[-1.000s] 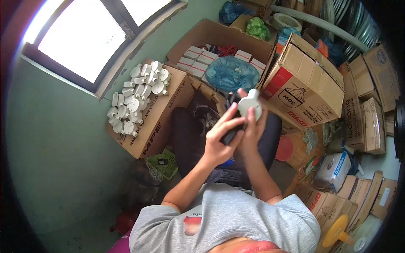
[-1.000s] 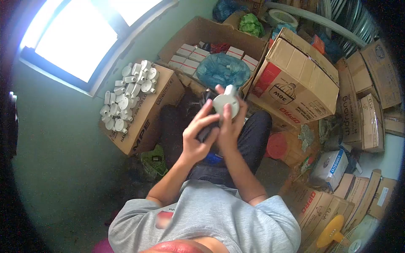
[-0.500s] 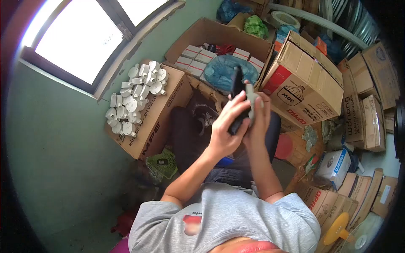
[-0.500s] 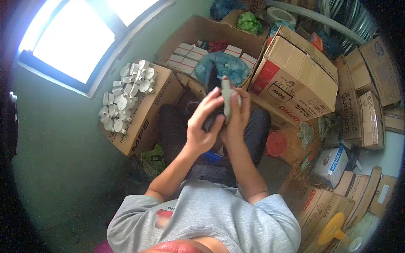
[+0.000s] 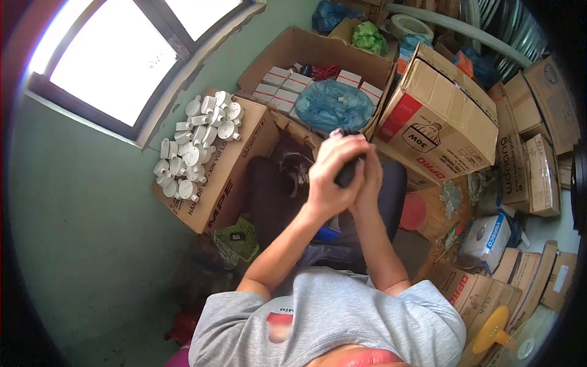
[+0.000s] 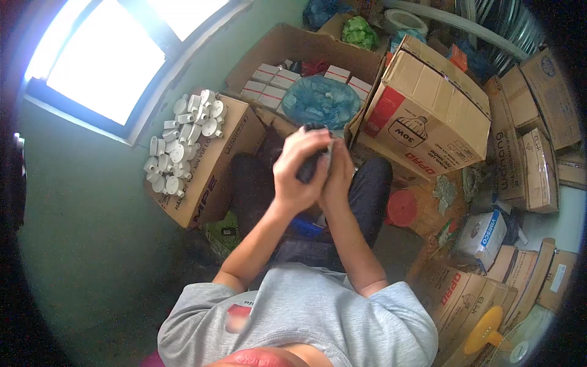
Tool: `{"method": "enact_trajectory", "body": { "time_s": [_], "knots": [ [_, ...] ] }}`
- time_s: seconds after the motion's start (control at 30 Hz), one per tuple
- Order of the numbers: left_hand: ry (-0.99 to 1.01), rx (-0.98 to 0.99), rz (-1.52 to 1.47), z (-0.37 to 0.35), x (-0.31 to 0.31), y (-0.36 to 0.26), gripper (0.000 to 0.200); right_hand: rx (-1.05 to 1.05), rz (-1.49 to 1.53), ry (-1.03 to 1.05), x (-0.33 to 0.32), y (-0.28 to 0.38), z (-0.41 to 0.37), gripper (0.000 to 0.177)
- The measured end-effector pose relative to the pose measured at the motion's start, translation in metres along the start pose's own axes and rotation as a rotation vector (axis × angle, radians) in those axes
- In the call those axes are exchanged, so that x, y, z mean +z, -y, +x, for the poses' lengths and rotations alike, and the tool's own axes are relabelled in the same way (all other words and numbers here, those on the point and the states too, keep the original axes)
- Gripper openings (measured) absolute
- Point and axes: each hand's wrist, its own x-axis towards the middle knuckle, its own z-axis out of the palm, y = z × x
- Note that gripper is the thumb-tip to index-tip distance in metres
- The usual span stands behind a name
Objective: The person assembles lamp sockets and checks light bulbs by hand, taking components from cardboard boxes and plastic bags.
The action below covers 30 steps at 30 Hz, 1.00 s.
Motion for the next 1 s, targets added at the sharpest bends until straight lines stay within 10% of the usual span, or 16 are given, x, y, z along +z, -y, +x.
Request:
{"method": "enact_trajectory", "body": {
  "time_s": [0.07,0.13,0.33,0.6,0.73,0.97,1.0],
  "knots": [
    [0.087,0.065,0.035,-0.024,0.005,-0.003,0.03,0.1,0.418,0.239,-0.01,0.008,0.019,0.055],
    [0.22,0.003,-0.044,-0.036,0.003,-0.016,0.03,0.06,0.425,0.048,0.015,0.03,0.015,0.059],
    [-0.118,-0.066,0.003,0.006,-0.024,-0.001,0.027,0.066,0.229,0.207,0.018,0.019,-0.012,0.058],
    [0.225,0.049,0.088,-0.023,-0.007,0.012,0.033,0.131,0.479,0.218,0.019,0.028,0.005,0.064],
    [0.219,0.061,-0.039,-0.015,-0.019,0.018,0.03,0.219,0.386,0.332,0.011,0.009,-0.007,0.057],
    [-0.049,-0.31,-0.232,-0.025,0.0,0.018,0.03,-0.371,-0.646,0.089,0.018,0.012,0.004,0.062],
    [-0.022,-0.333,-0.233,-0.031,0.002,0.009,0.032,-0.295,-0.27,0.006,-0.001,-0.015,0.021,0.073]
  ]
}}
